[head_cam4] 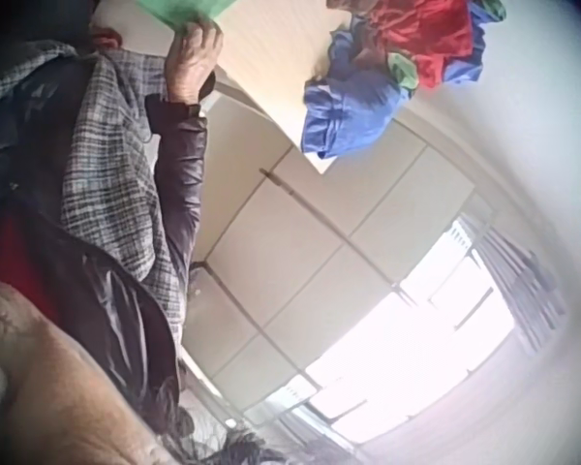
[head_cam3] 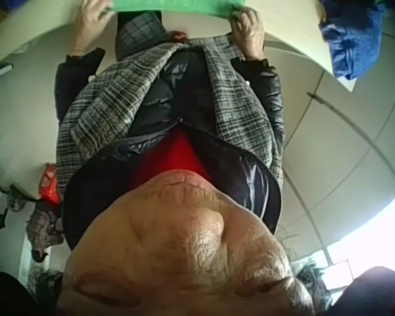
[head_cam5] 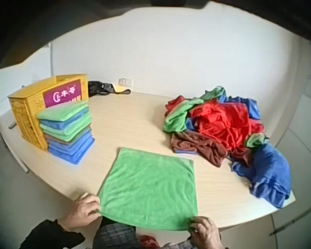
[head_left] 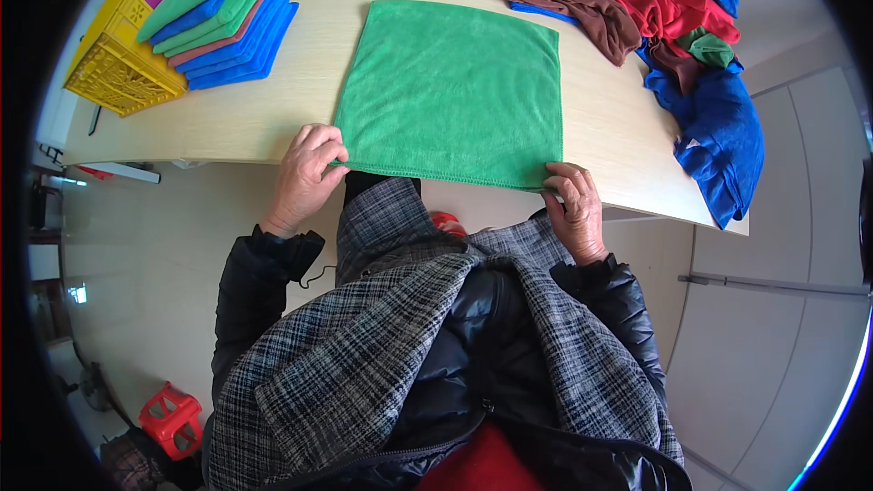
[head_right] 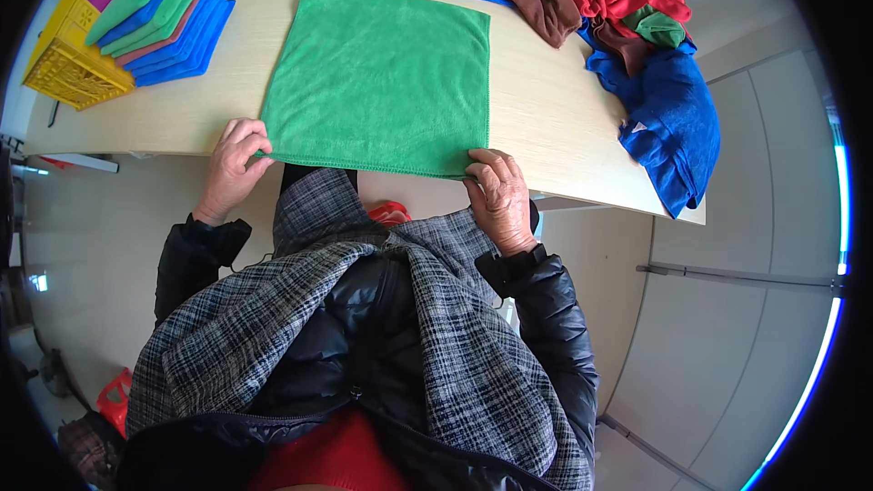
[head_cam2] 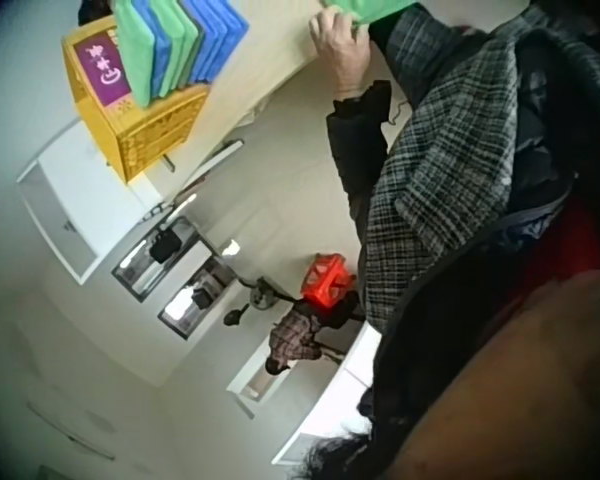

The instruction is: Fold green towels into rectangles and stack them on a workbench.

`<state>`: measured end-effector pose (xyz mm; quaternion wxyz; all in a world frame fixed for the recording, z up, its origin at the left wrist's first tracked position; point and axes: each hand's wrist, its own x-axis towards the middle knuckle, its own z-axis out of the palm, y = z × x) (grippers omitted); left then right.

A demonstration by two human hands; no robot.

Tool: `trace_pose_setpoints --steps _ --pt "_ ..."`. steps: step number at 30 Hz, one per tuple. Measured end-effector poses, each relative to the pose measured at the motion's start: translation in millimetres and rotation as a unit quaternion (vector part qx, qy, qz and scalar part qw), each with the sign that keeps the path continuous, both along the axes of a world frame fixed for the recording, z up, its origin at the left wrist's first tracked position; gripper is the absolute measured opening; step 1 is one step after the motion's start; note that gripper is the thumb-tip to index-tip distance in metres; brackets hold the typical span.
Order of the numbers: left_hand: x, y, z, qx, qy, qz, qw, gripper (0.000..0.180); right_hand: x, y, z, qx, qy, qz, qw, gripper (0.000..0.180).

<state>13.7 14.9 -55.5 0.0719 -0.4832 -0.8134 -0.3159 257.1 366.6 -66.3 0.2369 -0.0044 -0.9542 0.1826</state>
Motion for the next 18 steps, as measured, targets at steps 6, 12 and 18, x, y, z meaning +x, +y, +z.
trace_pose_setpoints --steps 6,12,18 --pt "4 -1 2 0.013 -0.017 -0.003 1.000 0.022 -1 0 6 0.000 0.025 -0.005 1.000 0.029" --pt "12 -18 38 -0.038 -0.132 -0.015 0.990 0.020 8 -7 52 -0.085 -0.079 -0.001 0.993 0.022" --pt "-20 -13 69 0.003 -0.159 -0.037 0.987 0.017 -16 19 98 -0.195 -0.165 0.038 0.966 0.016"
